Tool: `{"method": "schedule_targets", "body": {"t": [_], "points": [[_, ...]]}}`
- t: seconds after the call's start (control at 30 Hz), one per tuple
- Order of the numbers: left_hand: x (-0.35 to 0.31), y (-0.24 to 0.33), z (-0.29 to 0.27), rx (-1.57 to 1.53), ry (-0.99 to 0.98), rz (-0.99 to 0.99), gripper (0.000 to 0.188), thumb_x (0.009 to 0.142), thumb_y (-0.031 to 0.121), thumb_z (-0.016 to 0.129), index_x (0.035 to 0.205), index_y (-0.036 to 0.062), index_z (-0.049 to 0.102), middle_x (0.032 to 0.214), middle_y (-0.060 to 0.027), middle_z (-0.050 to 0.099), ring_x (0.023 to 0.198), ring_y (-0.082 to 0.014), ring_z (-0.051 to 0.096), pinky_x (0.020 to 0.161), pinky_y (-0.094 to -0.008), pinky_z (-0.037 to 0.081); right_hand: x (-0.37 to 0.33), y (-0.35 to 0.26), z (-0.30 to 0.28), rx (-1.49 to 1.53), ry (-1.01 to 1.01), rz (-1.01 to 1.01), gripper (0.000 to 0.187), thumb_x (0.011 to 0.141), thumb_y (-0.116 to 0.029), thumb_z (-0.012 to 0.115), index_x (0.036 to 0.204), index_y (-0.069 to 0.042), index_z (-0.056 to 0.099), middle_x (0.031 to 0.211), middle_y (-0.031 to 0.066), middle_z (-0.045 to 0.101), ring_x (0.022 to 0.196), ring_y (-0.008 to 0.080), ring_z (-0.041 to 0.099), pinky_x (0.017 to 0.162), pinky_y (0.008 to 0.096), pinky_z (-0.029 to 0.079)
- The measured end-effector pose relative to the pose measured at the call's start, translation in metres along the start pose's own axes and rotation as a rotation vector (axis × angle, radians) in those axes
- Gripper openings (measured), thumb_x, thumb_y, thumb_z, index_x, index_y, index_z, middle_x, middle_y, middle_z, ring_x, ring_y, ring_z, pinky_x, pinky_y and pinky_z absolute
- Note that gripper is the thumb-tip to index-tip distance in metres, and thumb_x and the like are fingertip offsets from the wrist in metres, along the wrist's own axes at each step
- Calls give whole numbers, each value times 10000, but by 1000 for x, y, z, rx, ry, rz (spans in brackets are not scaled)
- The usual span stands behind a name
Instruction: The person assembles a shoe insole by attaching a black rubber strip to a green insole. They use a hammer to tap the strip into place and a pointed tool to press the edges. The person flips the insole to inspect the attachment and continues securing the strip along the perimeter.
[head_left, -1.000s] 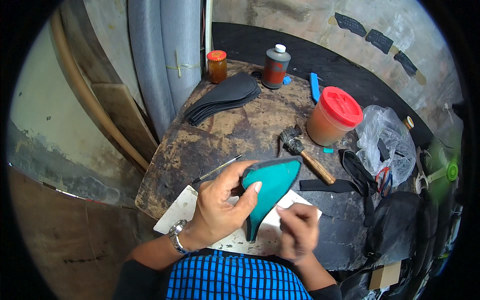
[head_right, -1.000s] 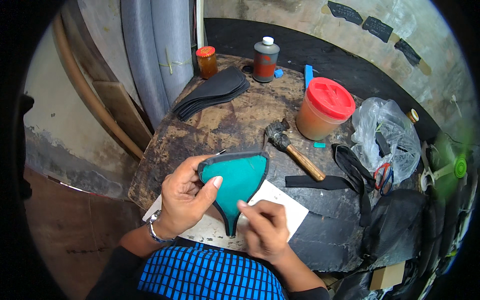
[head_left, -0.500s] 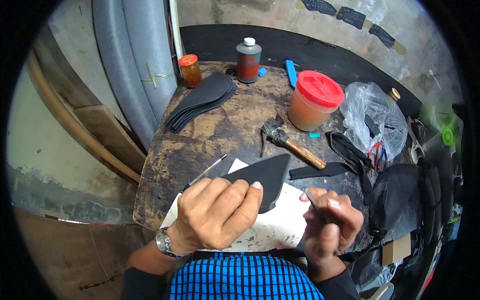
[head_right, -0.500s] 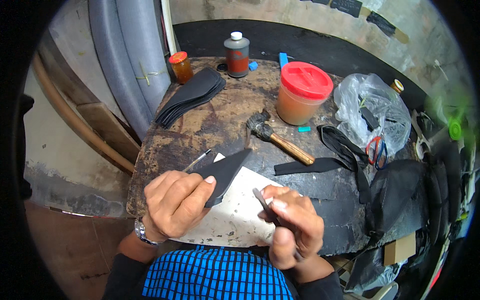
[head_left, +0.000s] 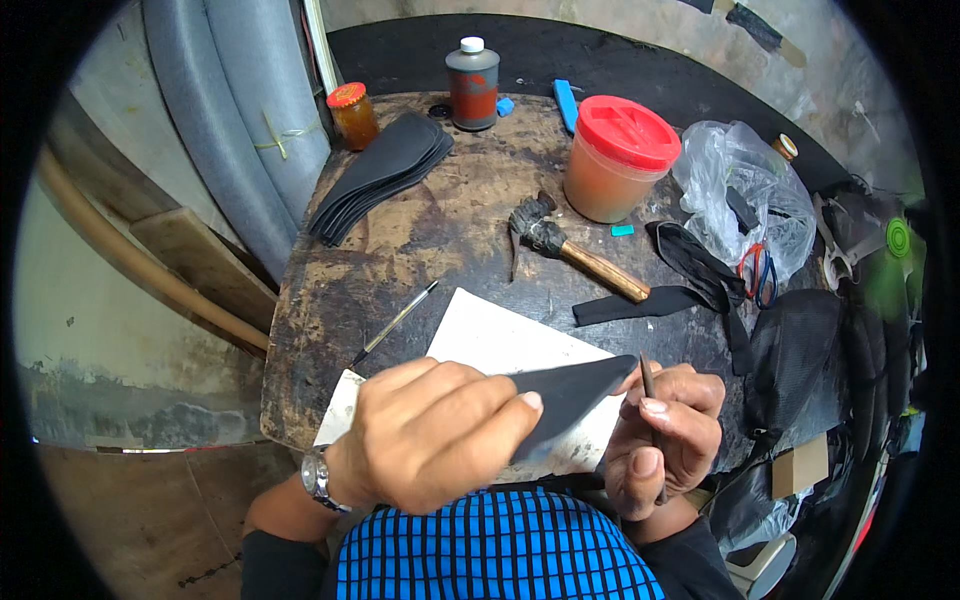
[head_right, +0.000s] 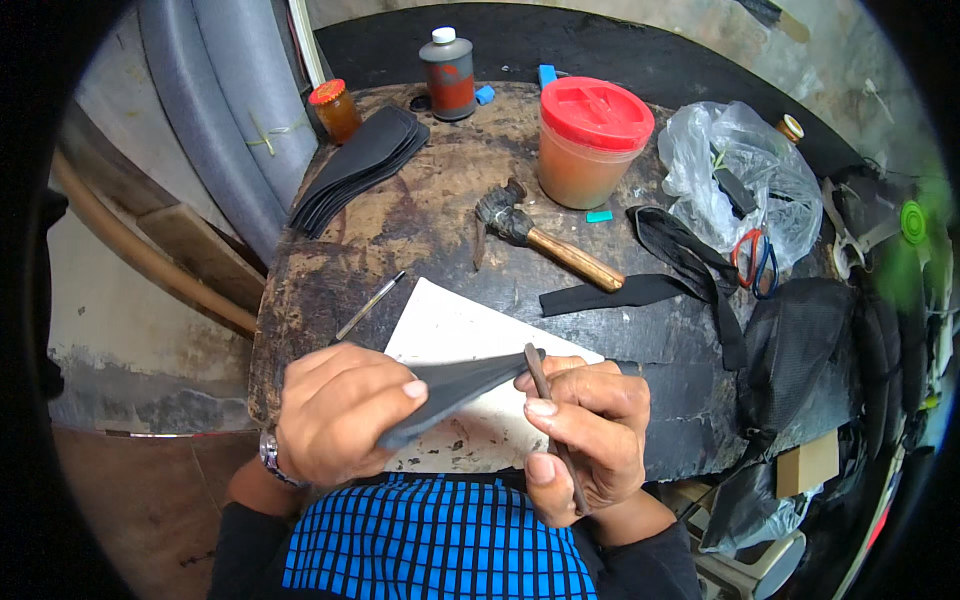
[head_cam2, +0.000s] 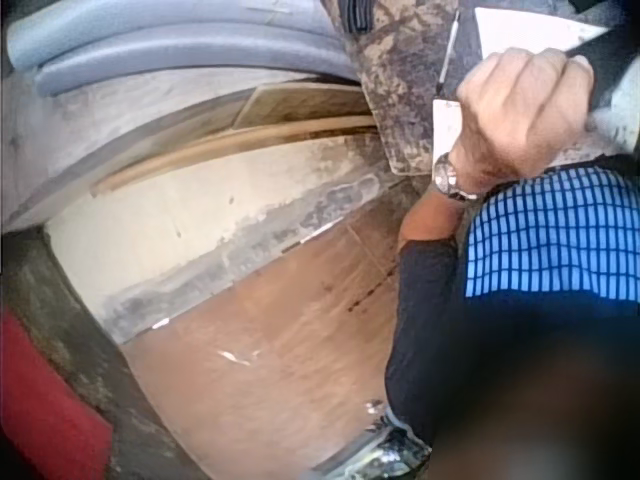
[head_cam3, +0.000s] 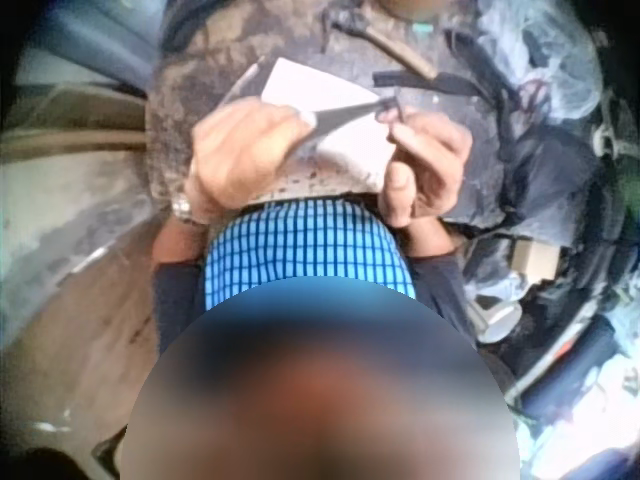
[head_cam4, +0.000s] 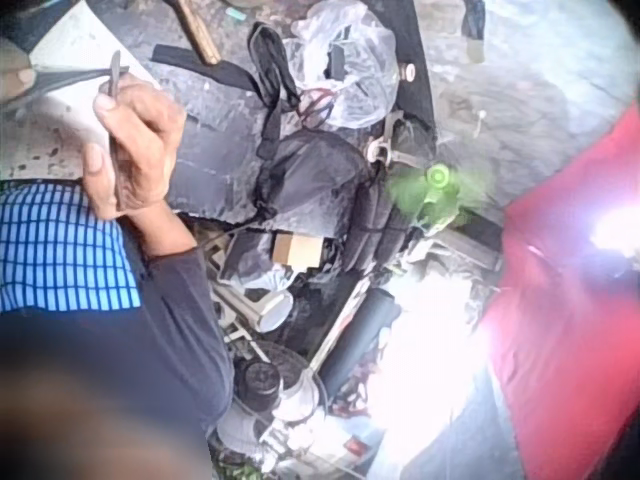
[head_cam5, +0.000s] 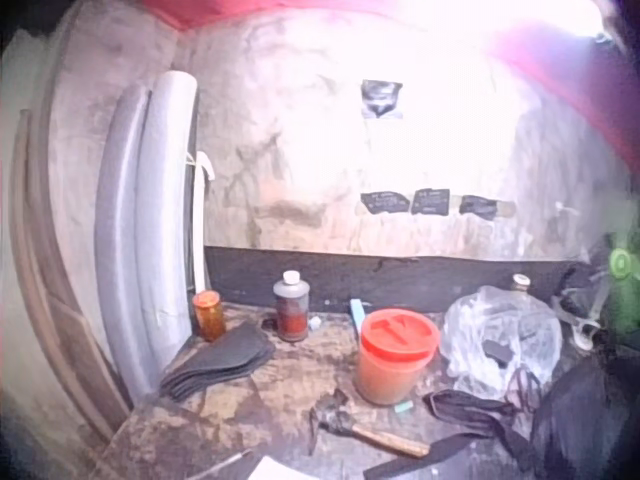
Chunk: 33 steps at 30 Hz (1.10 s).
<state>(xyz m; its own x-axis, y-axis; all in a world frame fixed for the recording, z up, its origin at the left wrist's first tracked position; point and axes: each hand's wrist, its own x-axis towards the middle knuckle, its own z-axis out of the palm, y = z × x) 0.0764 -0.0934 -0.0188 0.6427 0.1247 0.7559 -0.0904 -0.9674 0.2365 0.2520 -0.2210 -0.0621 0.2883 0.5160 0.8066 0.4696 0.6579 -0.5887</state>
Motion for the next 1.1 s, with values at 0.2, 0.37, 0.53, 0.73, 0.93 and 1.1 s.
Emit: {"method": "schedule_targets", "body": {"t": [0.2, 0.37, 0.53, 0.73, 0.93, 1.1], "points": [[-9, -5, 18, -1156, -86, -1107, 263, 976, 94, 619, 1171, -54, 522, 991, -48, 662, 927, -65, 616, 763, -234, 511, -13, -1, -3, -123, -31, 183, 270, 888, -63, 588, 1135, 45, 583, 1001, 183, 560, 829, 234, 564, 709, 361, 497], [-26, -47, 51, -1019, -309, -1243, 306, 956, 43, 616, 1226, -47, 503, 1084, -97, 673, 957, -105, 653, 823, -240, 534, -22, 18, 5, -86, -22, 517, 241, 866, 46, 577, 1105, 70, 591, 981, 165, 601, 861, 207, 568, 750, 310, 467], [-45, -38, 57, -969, -464, -1374, 438, 940, 15, 610, 1319, -55, 402, 1054, -133, 686, 897, -112, 682, 756, -236, 558, -34, 39, 16, -88, -89, 748, 179, 910, 42, 575, 1086, 64, 591, 996, 126, 575, 814, 146, 605, 708, 259, 493], [-43, -32, 50, -1715, 137, -1633, 586, 919, 6, 620, 1403, -22, 290, 992, -142, 677, 772, -149, 707, 567, -160, 544, -27, 49, 18, -223, -120, 740, 121, 917, 21, 572, 1028, 47, 612, 933, 111, 571, 762, 151, 576, 674, 279, 472], [-52, 6, 35, -469, -712, -1147, 715, 847, 202, 756, 1411, 9, 361, 868, -130, 668, 564, -221, 654, 485, -317, 506, -25, 33, 9, -228, -412, 500, 140, 836, 45, 579, 971, 49, 616, 866, 150, 594, 720, 230, 585, 663, 318, 482], [-70, 14, 35, 56, -658, -678, 899, 740, 338, 832, 1443, -9, 394, 1141, -155, 518, 1086, -297, 493, 927, -452, 369, -36, 24, 10, -190, -352, 540, 148, 780, 90, 579, 922, 51, 595, 826, 152, 582, 697, 239, 594, 637, 315, 487]]}}
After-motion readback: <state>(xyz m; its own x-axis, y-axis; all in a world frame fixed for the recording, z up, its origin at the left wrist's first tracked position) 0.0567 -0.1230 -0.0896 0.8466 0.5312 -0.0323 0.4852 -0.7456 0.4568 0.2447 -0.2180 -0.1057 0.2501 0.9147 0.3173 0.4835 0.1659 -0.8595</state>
